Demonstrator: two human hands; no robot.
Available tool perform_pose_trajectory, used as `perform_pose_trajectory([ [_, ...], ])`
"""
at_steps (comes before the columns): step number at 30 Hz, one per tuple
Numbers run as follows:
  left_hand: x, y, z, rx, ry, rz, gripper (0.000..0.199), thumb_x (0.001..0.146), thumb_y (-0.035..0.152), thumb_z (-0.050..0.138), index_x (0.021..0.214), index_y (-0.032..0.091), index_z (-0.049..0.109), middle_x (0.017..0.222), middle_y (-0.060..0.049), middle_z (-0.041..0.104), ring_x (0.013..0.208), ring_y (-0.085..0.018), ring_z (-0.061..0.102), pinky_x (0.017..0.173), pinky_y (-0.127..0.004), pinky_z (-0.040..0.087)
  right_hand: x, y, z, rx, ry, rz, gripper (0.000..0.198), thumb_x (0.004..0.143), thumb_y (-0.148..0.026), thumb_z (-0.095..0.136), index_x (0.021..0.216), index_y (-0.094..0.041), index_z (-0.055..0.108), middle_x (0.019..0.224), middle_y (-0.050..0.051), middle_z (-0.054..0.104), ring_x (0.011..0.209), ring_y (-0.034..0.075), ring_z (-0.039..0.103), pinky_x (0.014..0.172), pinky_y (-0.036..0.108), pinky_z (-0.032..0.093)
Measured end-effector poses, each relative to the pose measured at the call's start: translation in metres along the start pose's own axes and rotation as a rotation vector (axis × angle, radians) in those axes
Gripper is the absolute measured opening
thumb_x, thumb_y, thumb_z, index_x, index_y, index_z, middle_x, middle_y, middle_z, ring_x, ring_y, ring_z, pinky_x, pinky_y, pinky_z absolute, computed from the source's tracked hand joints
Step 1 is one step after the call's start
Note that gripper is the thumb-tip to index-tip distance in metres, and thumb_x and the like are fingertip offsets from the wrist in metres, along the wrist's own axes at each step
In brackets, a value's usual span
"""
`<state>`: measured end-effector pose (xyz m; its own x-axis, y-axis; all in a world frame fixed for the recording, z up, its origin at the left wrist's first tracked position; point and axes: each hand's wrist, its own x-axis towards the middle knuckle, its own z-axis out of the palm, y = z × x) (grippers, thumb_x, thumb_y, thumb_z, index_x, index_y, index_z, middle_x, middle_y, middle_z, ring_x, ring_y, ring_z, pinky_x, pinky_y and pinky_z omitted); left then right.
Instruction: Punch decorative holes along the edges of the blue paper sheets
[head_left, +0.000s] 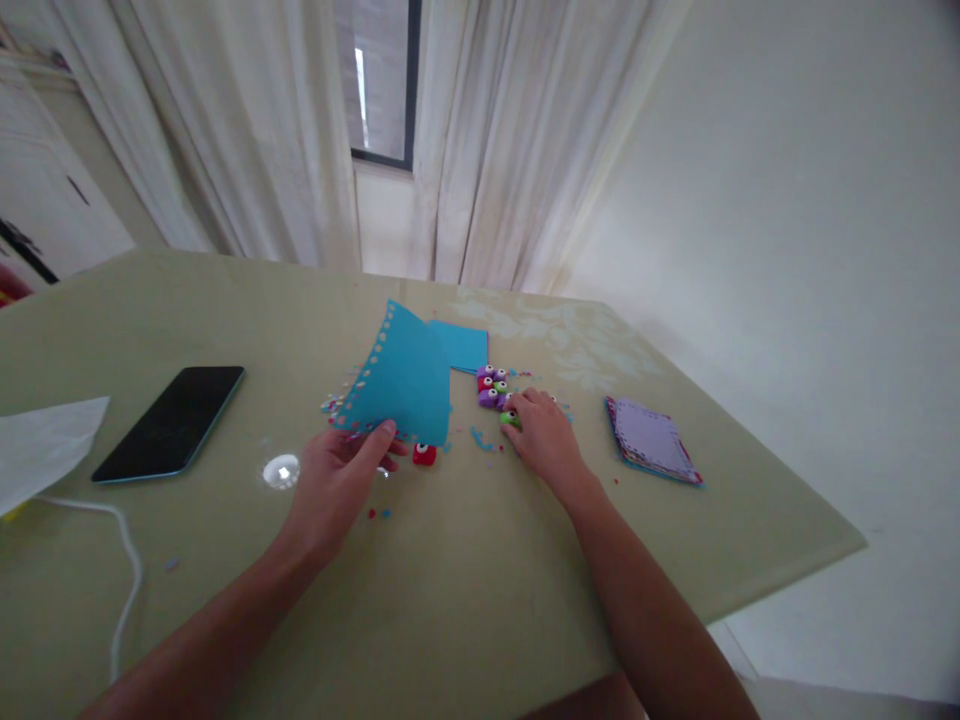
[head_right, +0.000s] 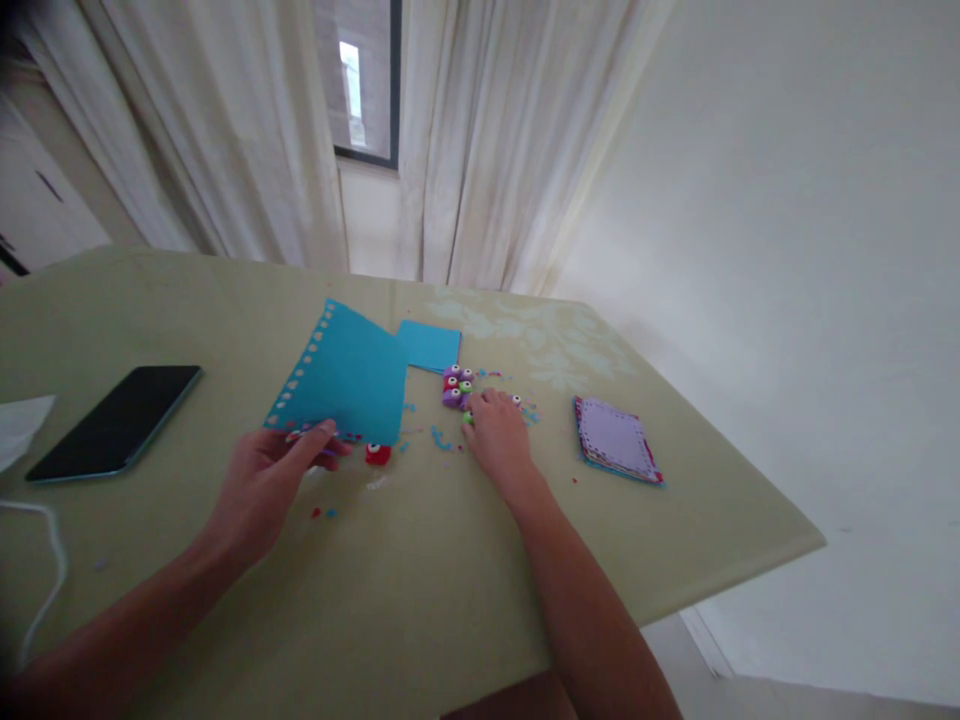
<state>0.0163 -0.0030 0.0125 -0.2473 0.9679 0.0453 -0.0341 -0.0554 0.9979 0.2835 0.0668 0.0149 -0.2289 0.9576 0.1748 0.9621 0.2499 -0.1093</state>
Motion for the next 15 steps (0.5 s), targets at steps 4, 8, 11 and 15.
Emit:
perform_pose_trajectory([
  [4, 0.003, -0.005, 0.002, -0.21, 0.018, -0.105, 0.03, 0.085, 0.047, 0.083, 0.088, 0.019, 0.073, 0.08, -0.005, 0.082, 0.072, -0.021, 0.078, 0.07, -0.03, 0.061, -0.002, -0.013, 0.002, 0.24, 0.113, 0.026, 0.014, 0.094, -0.024, 0.073, 0.106, -0.019, 0.067, 0.109, 0.013, 0.072, 0.104, 0.03, 0.064, 0.092, 0.04, 0.047],
  [8, 0.006, -0.003, 0.006, -0.45, 0.048, -0.191, 0.035, 0.077, 0.039, 0.091, 0.091, 0.019, 0.067, 0.081, -0.002, 0.081, 0.078, -0.018, 0.079, 0.075, -0.027, 0.062, -0.005, -0.027, 0.005, 0.822, 0.143, 0.044, 0.025, 0.093, -0.039, 0.076, 0.108, -0.022, 0.066, 0.095, 0.004, 0.073, 0.079, 0.02, 0.064, 0.077, 0.033, 0.048],
  [11, 0.007, 0.002, 0.008, -0.534, 0.053, -0.196, 0.041, 0.07, 0.032, 0.097, 0.095, 0.019, 0.068, 0.084, 0.002, 0.079, 0.075, -0.013, 0.076, 0.074, -0.021, 0.059, -0.01, -0.04, 0.01, 1.079, 0.07, 0.016, 0.034, 0.085, -0.043, 0.085, 0.108, -0.021, 0.073, 0.098, 0.005, 0.074, 0.078, 0.018, 0.064, 0.073, 0.031, 0.049],
  [15, 0.005, 0.005, 0.009, -0.606, 0.03, -0.213, 0.036, 0.068, 0.029, 0.099, 0.085, 0.018, 0.069, 0.077, 0.005, 0.073, 0.065, -0.007, 0.066, 0.065, -0.016, 0.056, -0.017, -0.057, 0.015, 1.19, -0.091, 0.011, 0.038, 0.076, -0.044, 0.092, 0.102, -0.02, 0.078, 0.08, 0.0, 0.069, 0.066, 0.014, 0.058, 0.065, 0.028, 0.046],
])
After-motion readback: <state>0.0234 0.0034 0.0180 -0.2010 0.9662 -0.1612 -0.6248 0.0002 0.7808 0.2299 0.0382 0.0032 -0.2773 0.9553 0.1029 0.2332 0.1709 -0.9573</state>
